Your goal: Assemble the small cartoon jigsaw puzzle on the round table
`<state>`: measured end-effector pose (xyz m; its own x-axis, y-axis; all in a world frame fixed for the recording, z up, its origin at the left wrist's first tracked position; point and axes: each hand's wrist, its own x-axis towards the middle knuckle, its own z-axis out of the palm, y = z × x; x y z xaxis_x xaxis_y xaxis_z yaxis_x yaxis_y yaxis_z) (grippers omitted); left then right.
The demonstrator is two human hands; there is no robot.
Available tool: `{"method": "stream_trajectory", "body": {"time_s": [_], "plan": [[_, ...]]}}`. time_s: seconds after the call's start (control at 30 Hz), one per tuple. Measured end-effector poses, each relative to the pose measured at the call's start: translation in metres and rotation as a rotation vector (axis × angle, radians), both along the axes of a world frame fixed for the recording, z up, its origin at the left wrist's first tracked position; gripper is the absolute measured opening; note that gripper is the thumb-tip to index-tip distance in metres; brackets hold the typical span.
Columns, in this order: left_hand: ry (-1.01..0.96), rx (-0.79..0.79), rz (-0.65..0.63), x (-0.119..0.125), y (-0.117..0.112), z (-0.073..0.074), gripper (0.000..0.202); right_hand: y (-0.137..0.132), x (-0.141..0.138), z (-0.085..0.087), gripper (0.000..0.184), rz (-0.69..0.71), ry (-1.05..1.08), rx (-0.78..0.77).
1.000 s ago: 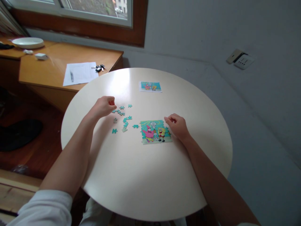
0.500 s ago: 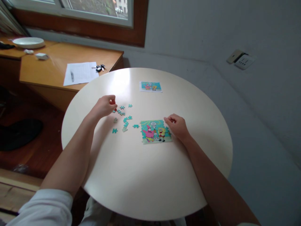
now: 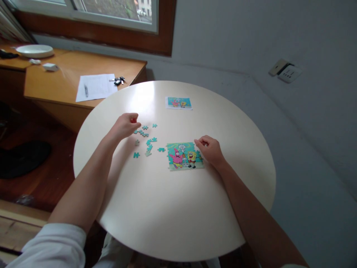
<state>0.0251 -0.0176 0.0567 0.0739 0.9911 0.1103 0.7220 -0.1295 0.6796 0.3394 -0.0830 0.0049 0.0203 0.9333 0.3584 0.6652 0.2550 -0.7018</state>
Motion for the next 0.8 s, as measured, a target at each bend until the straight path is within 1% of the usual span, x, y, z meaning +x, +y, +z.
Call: {"method": "stream_trajectory", "body": {"time_s": [0.13,0.27,0.5,0.8], "plan": [[-0.007,-0.005,-0.007,-0.001,0.001,-0.001,0.024,0.000,0.001,-0.002,0.029,0.005,-0.010,0.000],[0.031,-0.011,0.016,0.004,0.000,0.001,0.023,0.001,0.001,-0.003,0.030,0.003,-0.015,0.002],[0.095,0.061,0.033,0.008,-0.004,0.004,0.019,-0.001,-0.001,0.002,0.029,0.000,-0.006,0.003],[0.119,0.089,0.052,0.008,-0.004,0.006,0.025,-0.001,-0.001,0.002,0.028,-0.002,-0.021,-0.016]]}}
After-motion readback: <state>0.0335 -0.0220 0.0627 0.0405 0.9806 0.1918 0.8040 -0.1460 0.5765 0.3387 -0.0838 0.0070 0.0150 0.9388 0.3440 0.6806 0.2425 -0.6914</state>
